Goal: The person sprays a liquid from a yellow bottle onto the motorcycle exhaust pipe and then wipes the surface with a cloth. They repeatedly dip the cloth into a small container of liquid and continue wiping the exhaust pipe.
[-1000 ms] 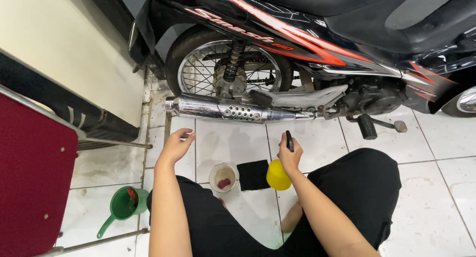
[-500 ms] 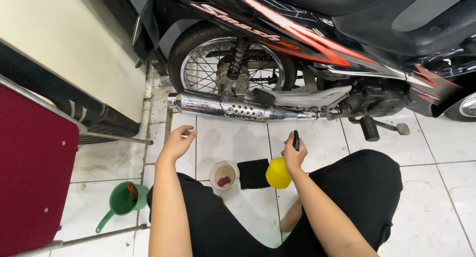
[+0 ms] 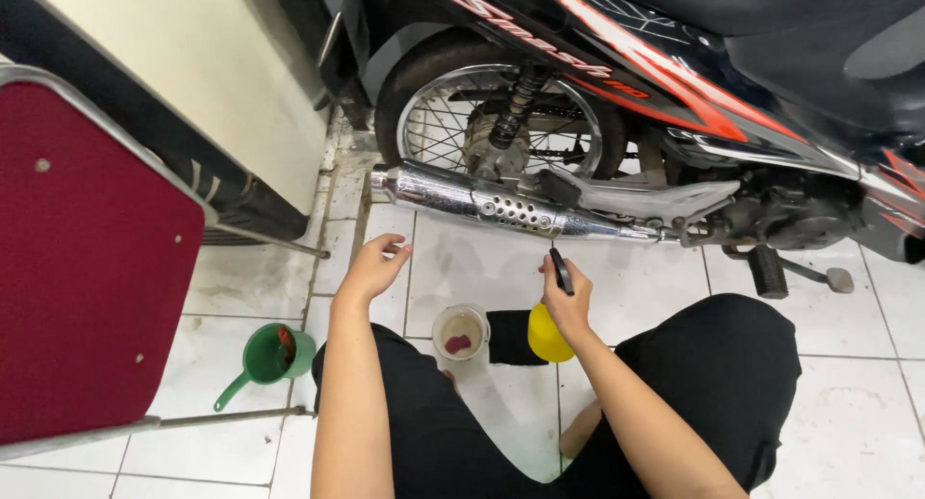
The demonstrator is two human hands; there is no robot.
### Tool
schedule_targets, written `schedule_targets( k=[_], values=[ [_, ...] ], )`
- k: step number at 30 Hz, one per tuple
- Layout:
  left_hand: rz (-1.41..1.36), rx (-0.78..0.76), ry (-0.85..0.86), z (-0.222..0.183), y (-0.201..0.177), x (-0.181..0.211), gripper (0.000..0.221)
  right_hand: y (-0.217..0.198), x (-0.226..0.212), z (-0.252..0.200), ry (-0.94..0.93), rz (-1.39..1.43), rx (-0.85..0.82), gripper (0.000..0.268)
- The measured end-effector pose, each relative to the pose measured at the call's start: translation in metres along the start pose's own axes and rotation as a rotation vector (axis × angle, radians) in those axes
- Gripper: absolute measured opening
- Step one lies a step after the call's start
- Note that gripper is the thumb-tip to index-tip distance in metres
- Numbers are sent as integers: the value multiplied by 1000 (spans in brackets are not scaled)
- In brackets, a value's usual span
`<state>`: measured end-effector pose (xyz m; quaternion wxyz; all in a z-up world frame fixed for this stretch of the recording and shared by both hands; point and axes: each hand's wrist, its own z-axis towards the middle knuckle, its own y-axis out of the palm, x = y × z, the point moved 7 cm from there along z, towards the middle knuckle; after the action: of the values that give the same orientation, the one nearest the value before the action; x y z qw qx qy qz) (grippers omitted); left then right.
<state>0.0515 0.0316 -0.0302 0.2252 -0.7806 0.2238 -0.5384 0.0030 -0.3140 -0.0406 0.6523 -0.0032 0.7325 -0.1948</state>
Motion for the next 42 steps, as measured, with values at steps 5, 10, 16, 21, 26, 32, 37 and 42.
schedule_targets(
  k=[5, 10, 16, 21, 26, 32, 37, 42],
  values=[
    [-7, 5, -5, -18, -12, 7, 50, 26, -5, 0, -46, 7, -71, 42],
    [-22, 10, -25, -26, -18, 5, 51, 43, -19, -6, -62, 10, -130, 41],
    [-16, 11, -28, -21, -18, -1, 51, 68, -24, -1, -118, 8, -186, 40],
    [-33, 28, 3, -17, -17, -11, 43, 97, -22, 8, -177, 65, -228, 40],
    [-40, 41, 15, -21, -20, -12, 41, 118, -45, 4, -206, 82, -253, 40],
    [-18, 38, -11, -25, -26, -16, 40, 139, -62, 4, -207, 85, -271, 40],
    [-15, 40, -19, -22, -27, -24, 41, 155, -63, 4, -204, 64, -294, 42],
    [-23, 42, -53, -24, -31, -30, 44, 163, -83, 0, -188, 65, -336, 43]
  ],
)
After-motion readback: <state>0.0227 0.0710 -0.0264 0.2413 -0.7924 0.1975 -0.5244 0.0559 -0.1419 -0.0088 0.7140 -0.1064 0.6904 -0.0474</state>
